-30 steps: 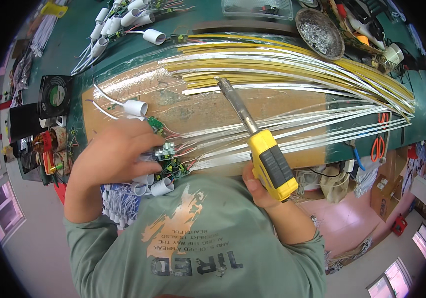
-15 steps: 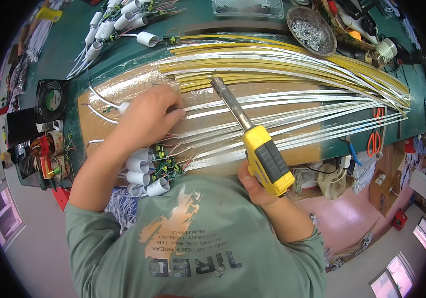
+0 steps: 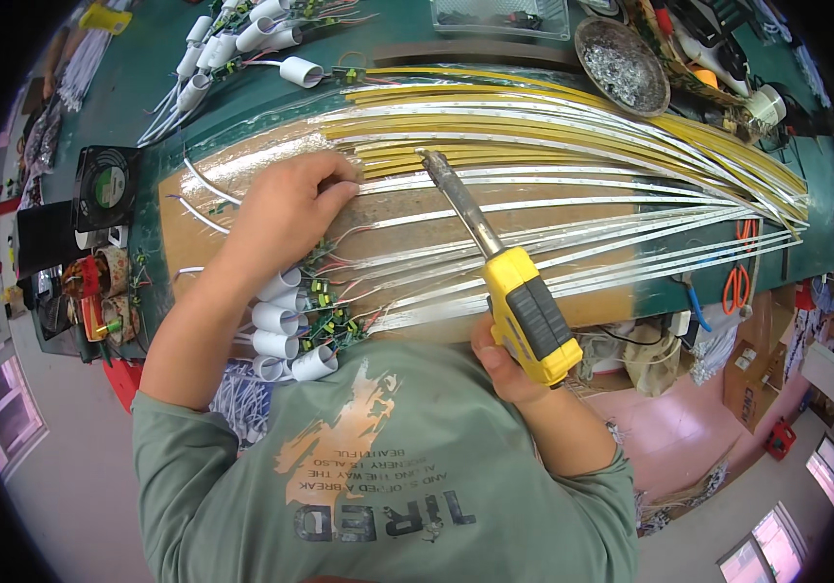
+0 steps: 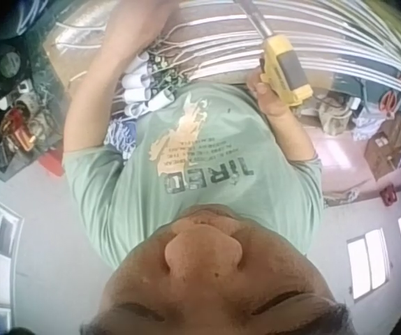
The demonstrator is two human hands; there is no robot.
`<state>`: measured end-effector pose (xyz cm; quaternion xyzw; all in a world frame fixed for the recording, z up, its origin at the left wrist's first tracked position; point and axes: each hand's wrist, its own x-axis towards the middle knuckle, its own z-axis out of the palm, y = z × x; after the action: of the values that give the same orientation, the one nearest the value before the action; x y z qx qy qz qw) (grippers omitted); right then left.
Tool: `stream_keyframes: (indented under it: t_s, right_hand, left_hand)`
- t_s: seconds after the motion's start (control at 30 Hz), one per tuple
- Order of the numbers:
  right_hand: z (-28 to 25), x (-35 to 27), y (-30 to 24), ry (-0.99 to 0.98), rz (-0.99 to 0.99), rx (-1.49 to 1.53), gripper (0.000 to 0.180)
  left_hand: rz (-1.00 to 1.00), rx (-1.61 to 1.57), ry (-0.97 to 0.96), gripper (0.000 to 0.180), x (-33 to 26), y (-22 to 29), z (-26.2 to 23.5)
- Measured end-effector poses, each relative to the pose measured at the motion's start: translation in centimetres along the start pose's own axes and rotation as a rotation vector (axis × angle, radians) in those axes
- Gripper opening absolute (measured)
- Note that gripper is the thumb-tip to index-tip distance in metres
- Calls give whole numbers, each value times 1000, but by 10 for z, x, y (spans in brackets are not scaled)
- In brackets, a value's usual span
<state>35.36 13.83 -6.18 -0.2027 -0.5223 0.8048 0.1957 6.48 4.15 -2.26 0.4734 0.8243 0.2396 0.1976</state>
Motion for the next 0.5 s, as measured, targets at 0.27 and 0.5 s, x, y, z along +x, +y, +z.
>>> stream_keyframes:
  t_s: [0.27,0.5]
  right_hand:
    - [4,1,-2,-2,-1,51,18]
    - [5,1,-1,16,-9,72,24]
  left_hand:
    - [-58,58,13,16,6,5,3]
    - [-29,95,-16,17,-1,8,4]
